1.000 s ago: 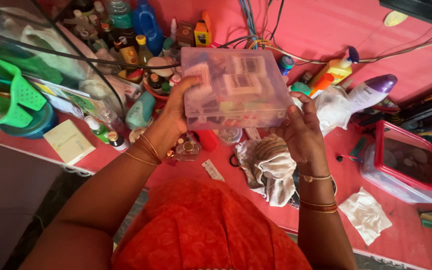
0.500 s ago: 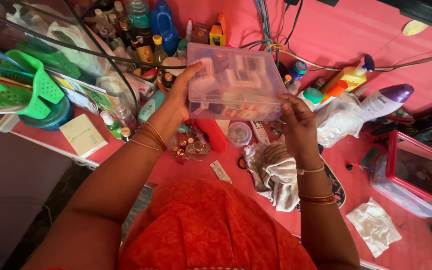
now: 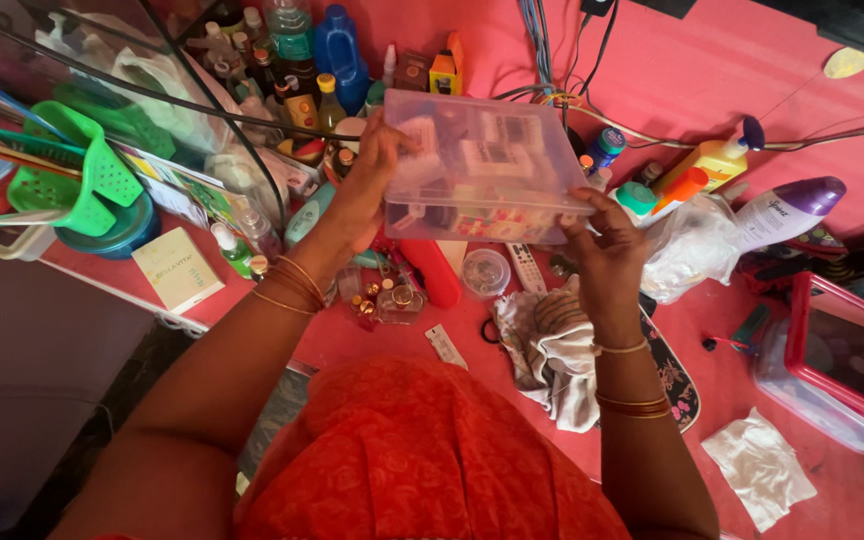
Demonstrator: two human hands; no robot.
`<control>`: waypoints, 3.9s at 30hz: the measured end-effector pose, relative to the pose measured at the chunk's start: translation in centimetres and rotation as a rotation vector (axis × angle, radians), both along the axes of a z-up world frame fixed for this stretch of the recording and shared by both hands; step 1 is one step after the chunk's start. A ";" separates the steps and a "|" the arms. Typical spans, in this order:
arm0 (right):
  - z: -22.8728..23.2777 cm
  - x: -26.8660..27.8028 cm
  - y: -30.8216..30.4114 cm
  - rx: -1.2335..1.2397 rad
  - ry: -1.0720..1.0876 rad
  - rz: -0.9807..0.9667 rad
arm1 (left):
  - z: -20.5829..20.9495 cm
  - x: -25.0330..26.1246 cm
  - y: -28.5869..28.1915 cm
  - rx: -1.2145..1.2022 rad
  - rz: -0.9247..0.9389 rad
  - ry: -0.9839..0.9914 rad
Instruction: The person sorts various cosmetics and grooming products on a table, placing items into a plastic container and a makeup bag, then puts the container on a glass shelf.
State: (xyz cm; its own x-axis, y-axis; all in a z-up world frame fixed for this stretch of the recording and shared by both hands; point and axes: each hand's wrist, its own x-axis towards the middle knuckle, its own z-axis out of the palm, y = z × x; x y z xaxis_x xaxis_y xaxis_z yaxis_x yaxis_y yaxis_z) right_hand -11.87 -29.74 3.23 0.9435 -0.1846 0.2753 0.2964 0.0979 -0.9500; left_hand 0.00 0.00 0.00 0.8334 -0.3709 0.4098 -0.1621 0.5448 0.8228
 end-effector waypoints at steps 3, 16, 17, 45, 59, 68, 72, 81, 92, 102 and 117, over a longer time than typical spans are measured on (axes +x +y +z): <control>1.0 -0.2 -0.4 -0.028 -0.033 0.021 | 1.4 -1.3 1.1 0.203 -0.025 -0.212; 2.0 -0.4 -1.1 -0.034 -0.063 0.114 | 5.3 -3.5 0.8 0.283 -0.042 -0.297; 2.1 -0.6 -1.2 -0.026 -0.048 0.109 | 5.5 -3.5 0.9 0.297 -0.053 -0.275; 4.8 -0.7 -0.6 -0.274 -0.239 -0.088 | 6.2 -4.0 0.6 0.330 0.134 -0.452; 3.5 0.2 -0.3 -0.269 -0.356 -0.177 | 5.3 -2.6 -0.6 0.299 0.115 -0.441; 1.0 1.3 0.4 -0.265 -0.314 -0.230 | 4.2 -2.6 -2.9 0.178 0.240 -0.327; -0.5 -0.2 0.6 -0.417 -0.204 -0.316 | 2.4 -3.7 -2.2 -0.013 0.112 -0.087; -7.0 -3.6 1.4 -0.249 -0.144 -0.107 | -4.1 -6.9 0.6 0.296 0.172 -0.191; -9.5 -5.3 0.9 -0.120 -0.214 0.051 | -5.5 -8.4 0.8 0.218 0.068 -0.064; -0.8 -1.6 0.3 0.605 0.337 0.307 | -1.8 -8.1 1.4 0.202 0.130 -0.261; -2.5 1.0 2.6 0.586 0.372 0.276 | 3.8 -7.8 2.7 0.279 0.071 0.128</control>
State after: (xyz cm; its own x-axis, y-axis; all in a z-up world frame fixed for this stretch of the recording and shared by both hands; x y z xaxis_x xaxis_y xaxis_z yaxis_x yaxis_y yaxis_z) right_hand -10.91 -27.10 0.69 0.9885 0.0540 -0.1415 -0.1429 0.6432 -0.7523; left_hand -7.82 2.73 3.77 0.8993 -0.3934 0.1909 -0.0774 0.2865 0.9550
